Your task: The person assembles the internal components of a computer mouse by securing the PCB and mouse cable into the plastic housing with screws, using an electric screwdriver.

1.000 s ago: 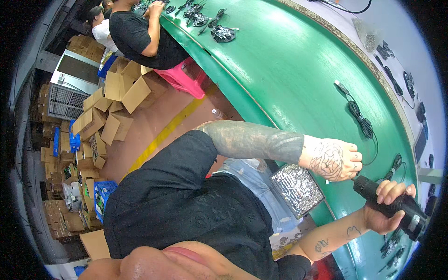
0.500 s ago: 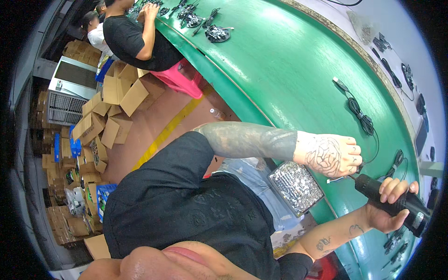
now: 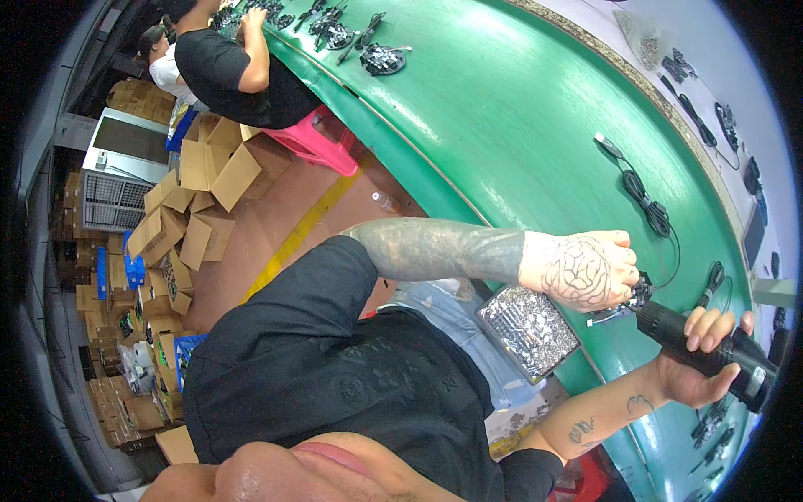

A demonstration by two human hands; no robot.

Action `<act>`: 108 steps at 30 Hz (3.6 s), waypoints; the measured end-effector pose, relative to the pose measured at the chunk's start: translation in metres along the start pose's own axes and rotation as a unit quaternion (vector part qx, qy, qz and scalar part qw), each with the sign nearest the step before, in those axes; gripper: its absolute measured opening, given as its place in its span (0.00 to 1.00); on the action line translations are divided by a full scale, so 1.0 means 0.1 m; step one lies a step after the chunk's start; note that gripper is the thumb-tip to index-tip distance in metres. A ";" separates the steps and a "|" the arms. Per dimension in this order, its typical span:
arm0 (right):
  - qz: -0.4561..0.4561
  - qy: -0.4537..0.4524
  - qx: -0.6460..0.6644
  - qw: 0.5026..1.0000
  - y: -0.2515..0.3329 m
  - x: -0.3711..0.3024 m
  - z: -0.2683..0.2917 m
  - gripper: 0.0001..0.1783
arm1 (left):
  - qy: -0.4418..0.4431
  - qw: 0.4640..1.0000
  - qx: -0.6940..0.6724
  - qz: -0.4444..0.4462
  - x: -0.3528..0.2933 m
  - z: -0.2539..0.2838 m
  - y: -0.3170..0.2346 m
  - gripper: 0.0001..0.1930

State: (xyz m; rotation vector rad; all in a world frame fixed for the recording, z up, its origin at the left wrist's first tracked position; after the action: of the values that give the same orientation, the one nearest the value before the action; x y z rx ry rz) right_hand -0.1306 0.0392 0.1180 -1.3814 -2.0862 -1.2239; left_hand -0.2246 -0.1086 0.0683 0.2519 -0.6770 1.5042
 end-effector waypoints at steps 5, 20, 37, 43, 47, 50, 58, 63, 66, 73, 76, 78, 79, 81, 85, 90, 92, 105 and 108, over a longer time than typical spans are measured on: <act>0.015 0.011 -0.133 0.991 -0.03 0.01 -0.22 0.36 | 0.006 0.999 -0.031 0.017 0.03 0.07 -0.02 0.08; -0.004 -0.094 -0.146 0.985 0.04 0.06 0.26 0.47 | 0.103 0.976 -0.072 0.177 0.01 -0.36 0.33 0.17; 0.096 -0.110 -0.227 0.963 -0.32 0.03 -0.12 0.16 | 0.127 0.958 -0.100 0.239 0.01 -0.27 0.57 0.19; 0.108 -0.091 -0.268 0.953 -0.43 -0.02 -0.18 0.18 | 0.131 0.955 -0.095 0.249 -0.03 -0.24 0.59 0.18; 0.094 -0.104 -0.283 0.949 -0.44 -0.04 -0.16 0.18 | 0.125 0.955 -0.096 0.253 -0.02 -0.23 0.57 0.17; 0.092 -0.091 -0.290 0.948 -0.46 -0.05 -0.12 0.19 | 0.126 0.955 -0.095 0.251 -0.01 -0.24 0.54 0.16; 0.062 -0.093 -0.315 0.943 -0.53 -0.08 -0.09 0.18 | 0.136 0.954 -0.096 0.251 0.01 -0.25 0.52 0.16; -0.011 -0.112 -0.325 0.939 -0.63 -0.07 -0.09 0.17 | 0.161 0.948 -0.093 0.258 0.04 -0.25 0.53 0.18; -0.018 -0.102 -0.355 0.929 -0.68 -0.08 -0.07 0.17 | 0.159 0.955 -0.053 0.244 0.10 -0.26 0.53 0.20; -0.007 -0.097 -0.351 0.931 -0.56 -0.03 -0.09 0.20 | 0.175 0.961 -0.081 0.196 0.18 -0.31 0.57 0.21; 0.115 -0.086 -0.244 0.959 -0.31 0.09 -0.14 0.18 | 0.227 0.945 -0.099 0.212 0.26 -0.35 0.63 0.20; 0.186 -0.110 -0.210 0.954 -0.03 0.17 -0.15 0.15 | 0.271 0.933 -0.085 0.222 0.30 -0.43 0.63 0.20; 0.189 -0.142 -0.245 0.940 0.23 0.17 -0.16 0.14 | 0.267 0.935 -0.096 0.214 0.36 -0.50 0.58 0.20; 0.052 -0.194 -0.420 0.885 0.31 0.16 0.09 0.12 | 0.249 0.944 -0.154 0.150 0.35 -0.48 0.54 0.20; -0.199 -0.010 -0.811 0.550 0.10 -0.04 0.46 0.33 | 0.277 0.940 -0.112 0.167 0.31 -0.51 0.58 0.21; -0.083 0.147 -0.905 0.390 -0.19 -0.31 0.52 0.32 | 0.181 0.960 -0.043 0.212 0.18 -0.31 0.75 0.20; 0.034 0.200 -0.855 0.478 -0.24 -0.19 -0.08 0.15 | 0.187 0.952 -0.021 0.243 0.07 -0.21 0.86 0.20; -0.245 0.456 -0.552 0.654 -0.98 -0.82 -0.54 0.08 | 0.090 0.961 -0.099 0.243 -0.18 -0.04 1.09 0.23; -0.207 0.416 -0.552 0.692 -0.93 -0.80 -0.48 0.07 | 0.109 0.950 -0.134 0.259 -0.17 -0.05 1.13 0.22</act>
State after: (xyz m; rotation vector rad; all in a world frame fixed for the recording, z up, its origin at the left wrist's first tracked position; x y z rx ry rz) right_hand -0.1825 -0.0594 0.0471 -0.3110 -0.8982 -2.8467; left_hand -0.3309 -0.1104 0.0264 -0.3232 -0.7957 1.8776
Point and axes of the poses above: each hand's wrist, its own x-axis towards the middle knuckle, its own z-axis out of the back of the hand, y = z × x, the point moved 7 cm from there along x, towards the middle knuckle, and after that the axes turned 15 degrees about z, right-handed, at the moved point
